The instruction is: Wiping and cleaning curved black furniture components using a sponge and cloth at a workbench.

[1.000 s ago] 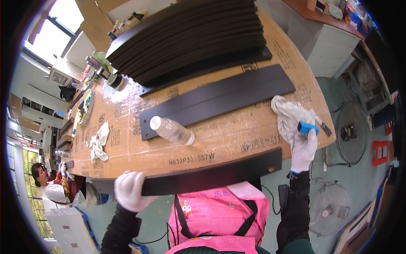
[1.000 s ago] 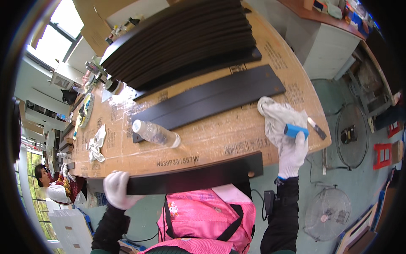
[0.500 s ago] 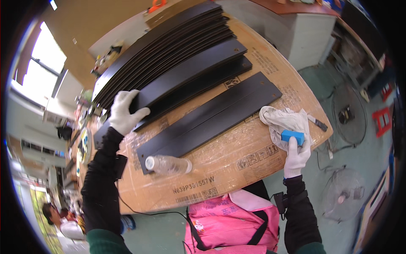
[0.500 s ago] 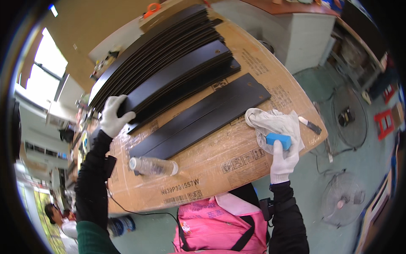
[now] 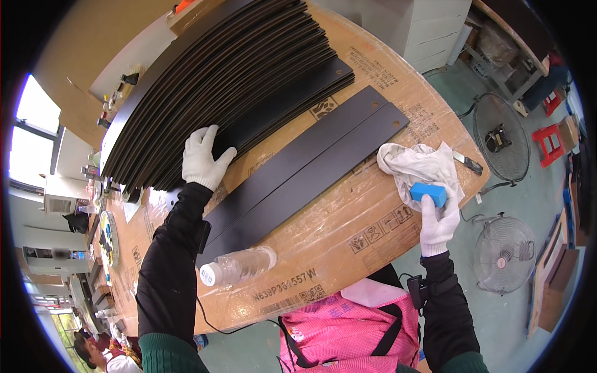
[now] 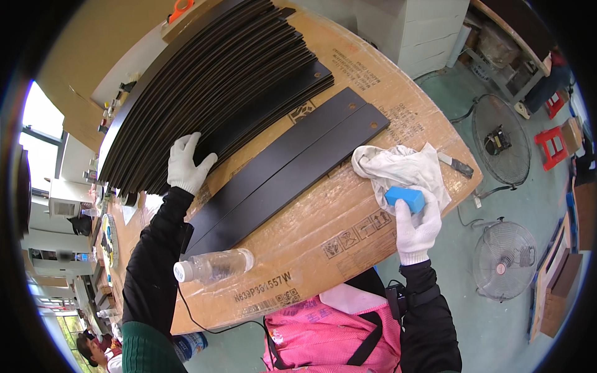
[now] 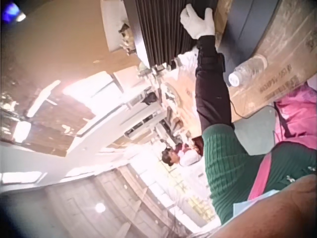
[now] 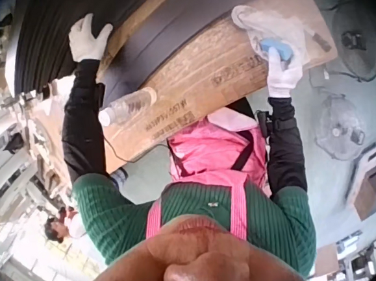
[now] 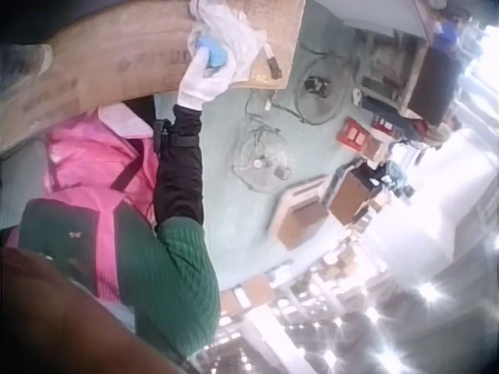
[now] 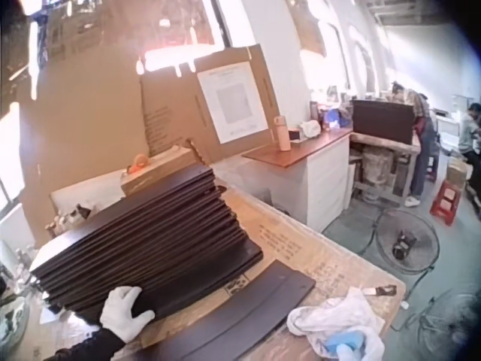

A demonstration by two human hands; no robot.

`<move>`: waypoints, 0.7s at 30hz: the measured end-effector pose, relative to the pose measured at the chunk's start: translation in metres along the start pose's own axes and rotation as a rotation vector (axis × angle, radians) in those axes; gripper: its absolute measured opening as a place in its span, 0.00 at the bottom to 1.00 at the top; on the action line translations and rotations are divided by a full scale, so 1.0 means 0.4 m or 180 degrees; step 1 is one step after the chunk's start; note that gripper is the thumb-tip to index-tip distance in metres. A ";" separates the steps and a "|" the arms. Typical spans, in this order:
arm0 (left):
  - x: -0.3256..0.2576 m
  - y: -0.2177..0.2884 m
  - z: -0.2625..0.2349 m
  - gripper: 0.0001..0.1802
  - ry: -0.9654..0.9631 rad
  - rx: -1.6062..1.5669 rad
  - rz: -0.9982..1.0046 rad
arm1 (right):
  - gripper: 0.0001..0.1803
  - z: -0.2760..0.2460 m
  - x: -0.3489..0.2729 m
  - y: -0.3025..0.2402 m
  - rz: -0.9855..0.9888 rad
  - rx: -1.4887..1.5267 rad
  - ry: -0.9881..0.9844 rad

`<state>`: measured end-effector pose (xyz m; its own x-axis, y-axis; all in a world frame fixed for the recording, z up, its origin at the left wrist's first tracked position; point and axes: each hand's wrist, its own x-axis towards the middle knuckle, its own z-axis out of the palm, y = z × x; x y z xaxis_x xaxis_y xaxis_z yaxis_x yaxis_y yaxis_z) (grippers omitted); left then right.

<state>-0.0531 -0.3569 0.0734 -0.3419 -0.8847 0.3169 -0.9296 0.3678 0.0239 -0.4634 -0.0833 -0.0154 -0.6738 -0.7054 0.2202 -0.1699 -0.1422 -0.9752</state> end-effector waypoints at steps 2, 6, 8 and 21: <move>-0.056 0.009 -0.022 0.40 -0.0299 -0.0591 0.0030 | 0.21 -0.010 0.002 0.010 -0.0050 -0.0089 -0.0008; -0.217 0.021 -0.107 0.42 -0.1719 -0.0737 0.0031 | 0.22 -0.004 0.002 0.020 -0.0076 -0.0105 -0.0056; -0.265 -0.017 -0.103 0.43 -0.1802 -0.0483 0.0059 | 0.22 -0.002 0.005 0.005 -0.0048 -0.0062 -0.0125; -0.253 -0.061 -0.073 0.49 -0.1597 -0.0254 0.0295 | 0.19 0.255 -0.057 -0.108 -0.0449 -0.0722 -0.1515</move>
<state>0.0083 -0.2679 0.0684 -0.4645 -0.8686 -0.1724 -0.8855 0.4546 0.0958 -0.3675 -0.1319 0.0192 -0.2423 -0.9342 0.2619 -0.4214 -0.1418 -0.8957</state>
